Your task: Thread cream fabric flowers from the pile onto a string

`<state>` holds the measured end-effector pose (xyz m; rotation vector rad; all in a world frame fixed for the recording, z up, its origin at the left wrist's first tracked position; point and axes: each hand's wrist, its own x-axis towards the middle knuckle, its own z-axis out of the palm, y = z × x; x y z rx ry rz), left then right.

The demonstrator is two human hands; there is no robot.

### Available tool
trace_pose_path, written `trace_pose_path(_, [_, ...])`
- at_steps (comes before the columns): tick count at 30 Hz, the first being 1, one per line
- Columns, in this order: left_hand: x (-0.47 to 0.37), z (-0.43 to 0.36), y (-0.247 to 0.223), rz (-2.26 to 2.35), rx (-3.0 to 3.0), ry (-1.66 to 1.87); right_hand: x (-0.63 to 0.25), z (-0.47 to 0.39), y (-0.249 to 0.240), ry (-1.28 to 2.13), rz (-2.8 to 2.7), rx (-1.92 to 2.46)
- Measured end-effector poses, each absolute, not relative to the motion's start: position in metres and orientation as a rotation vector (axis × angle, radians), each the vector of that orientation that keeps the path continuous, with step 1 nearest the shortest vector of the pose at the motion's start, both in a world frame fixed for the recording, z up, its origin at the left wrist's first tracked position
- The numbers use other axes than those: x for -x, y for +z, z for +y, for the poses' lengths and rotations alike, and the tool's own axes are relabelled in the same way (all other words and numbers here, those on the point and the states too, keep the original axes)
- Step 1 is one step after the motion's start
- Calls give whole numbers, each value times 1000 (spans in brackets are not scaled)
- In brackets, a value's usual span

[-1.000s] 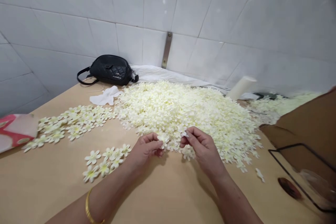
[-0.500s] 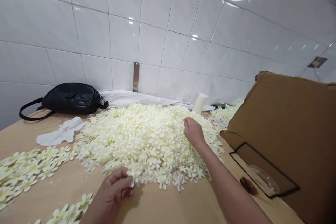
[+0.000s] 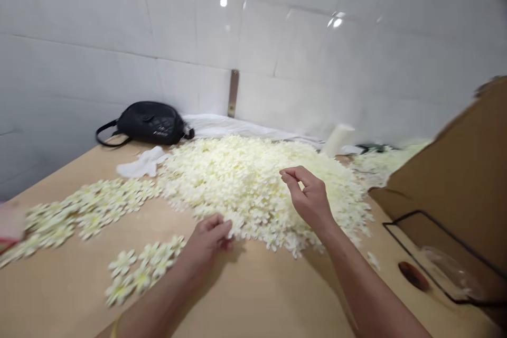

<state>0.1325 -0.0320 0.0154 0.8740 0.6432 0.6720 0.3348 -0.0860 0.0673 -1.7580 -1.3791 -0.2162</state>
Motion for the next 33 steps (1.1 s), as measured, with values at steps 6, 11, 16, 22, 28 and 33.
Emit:
trace_pose_path(6, [-128,-27,11,566,-900,648,-257,-97,50,390,-1556,1515])
trace_pose_path(11, [-129,-27,11,563,-886,634,-248,-90,37,556,-1467,1500])
trace_pose_path(16, [-130,-29,13,505,-831,633,-250,-90,32,611,-1374,1548])
trace_pose_path(22, [-128,-29,12,515,-858,608,-254,-88,29,719,-1259,1514])
trace_pose_path(28, [-129,-26,10,546,-892,613,-263,-86,24,950,-1051,1341])
trace_pose_path(33, [-129,-27,11,563,-874,625,-268,-86,23,1068,-880,1218])
